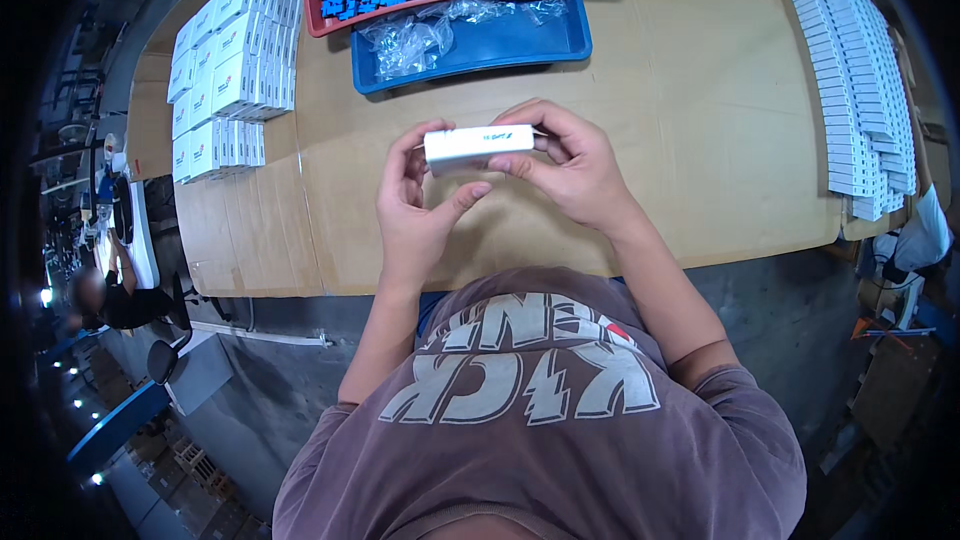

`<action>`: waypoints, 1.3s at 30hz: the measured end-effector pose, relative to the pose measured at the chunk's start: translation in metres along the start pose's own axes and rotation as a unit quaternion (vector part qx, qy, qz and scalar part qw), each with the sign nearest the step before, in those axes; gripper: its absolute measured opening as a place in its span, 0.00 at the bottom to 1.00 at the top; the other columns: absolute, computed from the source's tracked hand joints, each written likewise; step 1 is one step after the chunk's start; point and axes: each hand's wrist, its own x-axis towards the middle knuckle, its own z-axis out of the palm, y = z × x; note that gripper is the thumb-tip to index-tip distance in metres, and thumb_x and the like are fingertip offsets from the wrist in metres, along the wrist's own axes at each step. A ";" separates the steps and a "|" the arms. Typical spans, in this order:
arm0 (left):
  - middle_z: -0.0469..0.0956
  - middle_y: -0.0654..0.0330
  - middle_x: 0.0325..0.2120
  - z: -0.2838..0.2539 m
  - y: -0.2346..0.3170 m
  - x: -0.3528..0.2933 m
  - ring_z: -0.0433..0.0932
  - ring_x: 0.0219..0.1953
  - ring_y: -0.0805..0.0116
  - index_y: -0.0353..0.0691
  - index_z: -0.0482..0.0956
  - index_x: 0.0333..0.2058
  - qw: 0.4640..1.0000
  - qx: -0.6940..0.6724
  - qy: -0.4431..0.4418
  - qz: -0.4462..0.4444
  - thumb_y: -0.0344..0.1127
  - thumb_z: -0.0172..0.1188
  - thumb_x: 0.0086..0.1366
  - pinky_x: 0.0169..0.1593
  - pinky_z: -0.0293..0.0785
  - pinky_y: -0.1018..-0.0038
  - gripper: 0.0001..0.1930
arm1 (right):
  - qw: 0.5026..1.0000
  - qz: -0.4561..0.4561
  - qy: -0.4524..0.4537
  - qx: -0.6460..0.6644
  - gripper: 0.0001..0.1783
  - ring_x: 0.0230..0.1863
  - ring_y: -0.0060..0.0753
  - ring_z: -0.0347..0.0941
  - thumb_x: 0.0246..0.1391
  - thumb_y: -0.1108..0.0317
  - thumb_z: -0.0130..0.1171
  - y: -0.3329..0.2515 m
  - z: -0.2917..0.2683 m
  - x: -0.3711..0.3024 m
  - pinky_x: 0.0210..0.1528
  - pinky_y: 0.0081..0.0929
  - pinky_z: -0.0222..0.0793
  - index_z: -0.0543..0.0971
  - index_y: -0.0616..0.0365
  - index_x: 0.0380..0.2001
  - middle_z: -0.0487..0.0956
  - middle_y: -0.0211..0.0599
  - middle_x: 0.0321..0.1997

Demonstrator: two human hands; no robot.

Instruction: Assembling and inspecting small electronic or plastic components into a white casing.

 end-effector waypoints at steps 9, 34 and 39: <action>0.81 0.54 0.49 -0.021 -0.025 -0.013 0.80 0.53 0.68 0.29 0.78 0.51 0.982 -0.142 -0.074 -0.098 0.17 0.70 0.61 0.59 0.78 0.72 0.20 | 0.993 -0.029 -0.066 -0.094 0.18 0.57 0.29 0.76 0.53 0.82 0.70 -0.012 -0.008 0.001 0.58 0.26 0.73 0.80 0.64 0.47 0.80 0.39 0.52; 0.75 0.58 0.48 -0.031 -0.003 -0.018 0.75 0.61 0.51 0.52 0.91 0.43 0.900 0.269 0.022 0.343 0.24 0.75 0.47 0.65 0.74 0.53 0.22 | 0.841 -0.388 0.074 -0.370 0.19 0.63 0.47 0.74 0.44 0.68 0.78 -0.003 0.016 -0.013 0.67 0.54 0.70 0.89 0.43 0.42 0.76 0.45 0.63; 0.76 0.56 0.51 -0.027 -0.002 -0.016 0.75 0.62 0.49 0.48 0.88 0.44 0.900 0.264 0.029 0.346 0.26 0.76 0.51 0.66 0.73 0.54 0.20 | 0.839 -0.399 0.102 -0.356 0.17 0.64 0.52 0.74 0.45 0.69 0.78 0.004 0.019 -0.017 0.66 0.52 0.73 0.89 0.43 0.42 0.76 0.49 0.62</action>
